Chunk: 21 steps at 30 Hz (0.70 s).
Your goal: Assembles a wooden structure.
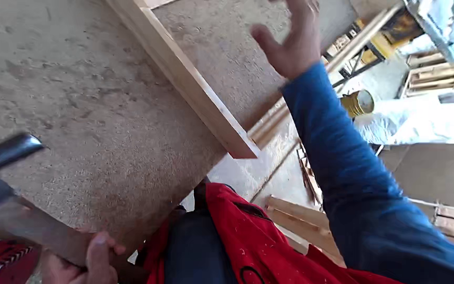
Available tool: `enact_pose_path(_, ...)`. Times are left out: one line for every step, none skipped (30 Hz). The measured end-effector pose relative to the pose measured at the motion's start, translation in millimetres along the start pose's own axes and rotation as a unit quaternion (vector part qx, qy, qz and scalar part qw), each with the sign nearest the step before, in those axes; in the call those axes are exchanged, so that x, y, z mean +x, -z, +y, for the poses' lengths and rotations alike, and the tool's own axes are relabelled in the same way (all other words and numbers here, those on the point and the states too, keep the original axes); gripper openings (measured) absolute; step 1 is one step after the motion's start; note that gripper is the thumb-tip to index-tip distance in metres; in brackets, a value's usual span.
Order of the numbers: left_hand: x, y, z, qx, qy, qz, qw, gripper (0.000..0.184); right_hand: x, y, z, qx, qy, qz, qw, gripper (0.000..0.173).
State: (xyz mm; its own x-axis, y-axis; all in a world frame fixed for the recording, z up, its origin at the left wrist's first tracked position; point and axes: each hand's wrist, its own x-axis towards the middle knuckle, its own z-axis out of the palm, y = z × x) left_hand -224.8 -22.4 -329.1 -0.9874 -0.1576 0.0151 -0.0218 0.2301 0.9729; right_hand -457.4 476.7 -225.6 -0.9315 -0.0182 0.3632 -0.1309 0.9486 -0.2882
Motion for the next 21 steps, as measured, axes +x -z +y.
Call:
enact_pose_path(-16, 9, -8, -0.007, 0.007, -0.014, 1.000, 0.046, -55, 15, 12, 0.027, -0.020, 0.049, 0.998, 0.057)
enact_pose_path(-27, 13, -9, -0.018, 0.024, -0.043, 0.999, 0.046, -117, 26, 23, 0.044, -0.064, 0.091, 0.993, 0.052)
enact_pose_path(-35, 14, -8, -0.021, 0.046, -0.074, 0.996, 0.047, -181, 32, 32, 0.048, -0.138, 0.113, 0.983, 0.049)
enact_pose_path(-45, 13, -8, -0.013, 0.065, -0.105, 0.992, 0.046, -246, 33, 38, 0.053, -0.232, 0.105, 0.965, 0.049)
enact_pose_path(-53, 12, -10, 0.004, 0.073, -0.136, 0.988, 0.047, -310, 29, 41, 0.068, -0.328, 0.071, 0.939, 0.050)
enact_pose_path(-60, 9, -13, 0.029, 0.066, -0.165, 0.984, 0.048, -373, 19, 45, 0.093, -0.415, 0.015, 0.905, 0.050)
enact_pose_path(-66, 2, -14, 0.061, 0.049, -0.188, 0.979, 0.049, -435, 6, 46, 0.129, -0.484, -0.048, 0.864, 0.049)
enact_pose_path(-72, -6, -13, 0.095, 0.022, -0.206, 0.974, 0.051, -500, -13, 50, 0.163, -0.532, -0.121, 0.822, 0.050)
enact_pose_path(-78, -19, -7, 0.129, -0.012, -0.224, 0.966, 0.051, -560, -31, 52, 0.187, -0.555, -0.210, 0.783, 0.052)
enact_pose_path(-82, -34, 3, 0.164, -0.044, -0.251, 0.953, 0.051, -605, -41, 49, 0.210, -0.561, -0.306, 0.740, 0.056)
enact_pose_path(-84, -55, 13, 0.194, -0.074, -0.290, 0.934, 0.050, -635, -47, 44, 0.230, -0.564, -0.378, 0.698, 0.059)
enact_pose_path(-82, -81, 21, 0.217, -0.104, -0.335, 0.911, 0.048, -658, -52, 42, 0.246, -0.569, -0.407, 0.671, 0.058)
enact_pose_path(-79, -114, 26, 0.232, -0.131, -0.378, 0.887, 0.046, -679, -57, 45, 0.261, -0.578, -0.397, 0.664, 0.055)
enact_pose_path(-78, -150, 27, 0.236, -0.161, -0.415, 0.864, 0.044, -695, -63, 54, 0.274, -0.585, -0.360, 0.673, 0.053)
enact_pose_path(-81, -186, 28, 0.233, -0.188, -0.447, 0.843, 0.043, -705, -66, 66, 0.284, -0.590, -0.314, 0.688, 0.051)
enact_pose_path(-88, -222, 31, 0.228, -0.212, -0.473, 0.824, 0.042, -710, -66, 80, 0.286, -0.584, -0.271, 0.710, 0.048)
enact_pose_path(-100, -253, 38, 0.228, -0.226, -0.495, 0.808, 0.041, -710, -62, 92, 0.282, -0.574, -0.238, 0.731, 0.045)
enact_pose_path(-113, -283, 52, 0.233, -0.236, -0.518, 0.788, 0.041, -706, -56, 103, 0.272, -0.563, -0.216, 0.750, 0.042)
enact_pose_path(-125, -314, 73, 0.233, -0.249, -0.539, 0.770, 0.042, -698, -45, 116, 0.261, -0.557, -0.190, 0.765, 0.039)
enact_pose_path(-137, -342, 96, 0.223, -0.265, -0.554, 0.757, 0.044, -687, -31, 131, 0.250, -0.556, -0.167, 0.775, 0.037)
enact_pose_path(-144, -370, 114, 0.208, -0.265, -0.566, 0.752, 0.044, -671, -12, 145, 0.244, -0.556, -0.154, 0.779, 0.037)
